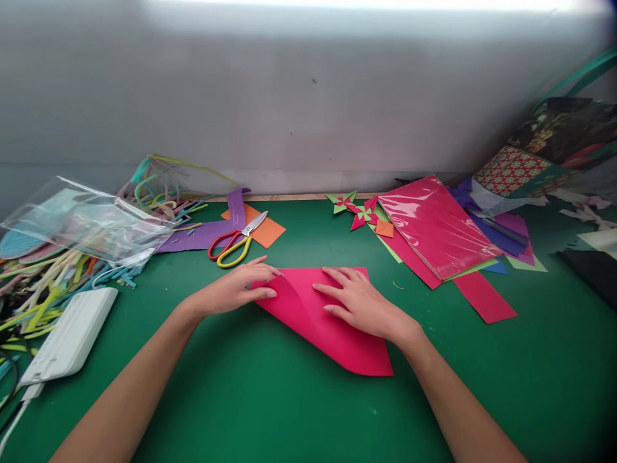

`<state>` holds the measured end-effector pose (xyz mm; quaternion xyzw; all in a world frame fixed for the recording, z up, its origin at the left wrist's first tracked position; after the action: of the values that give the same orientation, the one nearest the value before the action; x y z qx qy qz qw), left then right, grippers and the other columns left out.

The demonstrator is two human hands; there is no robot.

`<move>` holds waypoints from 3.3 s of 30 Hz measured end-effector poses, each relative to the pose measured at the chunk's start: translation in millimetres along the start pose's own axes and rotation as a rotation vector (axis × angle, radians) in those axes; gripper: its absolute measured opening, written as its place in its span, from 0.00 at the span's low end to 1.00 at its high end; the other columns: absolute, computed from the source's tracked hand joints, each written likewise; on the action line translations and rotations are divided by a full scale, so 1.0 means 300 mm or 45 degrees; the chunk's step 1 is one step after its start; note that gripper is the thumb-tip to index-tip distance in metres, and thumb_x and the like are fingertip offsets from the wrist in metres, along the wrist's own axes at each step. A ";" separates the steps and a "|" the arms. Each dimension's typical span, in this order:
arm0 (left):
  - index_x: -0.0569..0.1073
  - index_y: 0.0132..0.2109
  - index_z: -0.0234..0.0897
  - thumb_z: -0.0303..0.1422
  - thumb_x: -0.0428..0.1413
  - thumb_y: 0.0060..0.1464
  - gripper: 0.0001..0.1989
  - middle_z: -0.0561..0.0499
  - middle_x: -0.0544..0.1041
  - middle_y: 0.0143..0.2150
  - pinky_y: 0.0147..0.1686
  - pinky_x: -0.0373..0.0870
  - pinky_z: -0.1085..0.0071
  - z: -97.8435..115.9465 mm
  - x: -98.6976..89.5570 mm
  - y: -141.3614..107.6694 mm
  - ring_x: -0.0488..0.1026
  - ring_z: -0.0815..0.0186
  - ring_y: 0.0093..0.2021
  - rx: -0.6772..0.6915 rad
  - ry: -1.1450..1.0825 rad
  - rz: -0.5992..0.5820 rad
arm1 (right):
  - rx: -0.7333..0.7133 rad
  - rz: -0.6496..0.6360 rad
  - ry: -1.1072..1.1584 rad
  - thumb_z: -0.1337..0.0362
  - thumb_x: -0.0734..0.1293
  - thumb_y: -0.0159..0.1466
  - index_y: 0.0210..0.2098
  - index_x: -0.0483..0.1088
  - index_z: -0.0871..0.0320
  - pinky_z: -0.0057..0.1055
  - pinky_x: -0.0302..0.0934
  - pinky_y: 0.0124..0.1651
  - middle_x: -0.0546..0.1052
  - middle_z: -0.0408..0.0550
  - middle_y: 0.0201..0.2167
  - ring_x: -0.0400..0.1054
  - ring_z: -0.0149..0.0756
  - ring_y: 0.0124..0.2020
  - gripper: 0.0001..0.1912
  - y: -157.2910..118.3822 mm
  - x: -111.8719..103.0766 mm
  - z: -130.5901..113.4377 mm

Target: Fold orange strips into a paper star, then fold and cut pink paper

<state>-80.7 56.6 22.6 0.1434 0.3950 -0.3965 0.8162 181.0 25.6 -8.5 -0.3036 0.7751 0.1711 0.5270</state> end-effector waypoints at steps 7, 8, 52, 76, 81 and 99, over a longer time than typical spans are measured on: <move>0.74 0.38 0.38 0.43 0.50 0.71 0.17 0.50 0.76 0.36 0.50 0.65 0.64 0.050 0.083 0.130 0.72 0.62 0.40 0.053 0.265 0.028 | 0.204 0.443 0.894 0.53 0.55 0.77 0.63 0.67 0.50 0.41 0.68 0.54 0.81 0.50 0.48 0.75 0.42 0.50 0.21 0.070 0.022 0.013; 0.74 0.38 0.38 0.44 0.49 0.71 0.17 0.50 0.76 0.36 0.47 0.65 0.65 0.052 0.088 0.140 0.71 0.62 0.40 0.054 0.295 0.034 | 0.212 0.446 1.007 0.53 0.55 0.77 0.64 0.66 0.51 0.38 0.69 0.49 0.82 0.48 0.43 0.76 0.40 0.44 0.21 0.083 0.040 0.015; 0.54 0.76 0.42 0.52 0.48 0.68 0.37 0.40 0.60 0.75 0.74 0.35 0.39 0.099 0.312 -0.005 0.56 0.47 0.74 0.132 0.763 0.274 | -0.311 0.341 0.011 0.61 0.62 0.75 0.63 0.72 0.48 0.54 0.62 0.66 0.73 0.50 0.65 0.66 0.50 0.64 0.19 0.032 0.020 0.013; 0.53 0.76 0.43 0.52 0.48 0.68 0.36 0.41 0.53 0.77 0.74 0.33 0.40 0.101 0.309 -0.010 0.50 0.47 0.77 0.094 0.771 0.270 | -0.285 0.378 -0.064 0.59 0.64 0.74 0.60 0.76 0.49 0.58 0.60 0.67 0.77 0.50 0.61 0.68 0.52 0.62 0.18 0.030 0.048 0.048; 0.53 0.76 0.42 0.52 0.47 0.69 0.36 0.41 0.52 0.78 0.74 0.33 0.41 0.094 0.312 -0.011 0.50 0.47 0.77 0.077 0.776 0.252 | -0.269 0.400 -0.075 0.60 0.63 0.74 0.59 0.76 0.50 0.58 0.59 0.69 0.77 0.49 0.61 0.68 0.51 0.62 0.17 0.029 0.047 0.053; 0.53 0.76 0.43 0.52 0.48 0.68 0.36 0.41 0.53 0.77 0.74 0.35 0.41 0.094 0.313 -0.010 0.51 0.46 0.76 0.065 0.755 0.237 | -0.241 0.425 -0.068 0.62 0.62 0.74 0.58 0.77 0.52 0.56 0.62 0.68 0.77 0.50 0.61 0.69 0.51 0.61 0.17 0.027 0.052 0.060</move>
<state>-33.0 -11.0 -30.2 0.3086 0.5909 -0.2708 0.6944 184.6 37.7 -30.2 -0.2144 0.7808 0.3363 0.4809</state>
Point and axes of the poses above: each hand's wrist, its own y-axis towards the middle knuckle, its own x-axis out of the palm, z = x × y, the point moved 5 cm from there along y, towards the middle knuckle
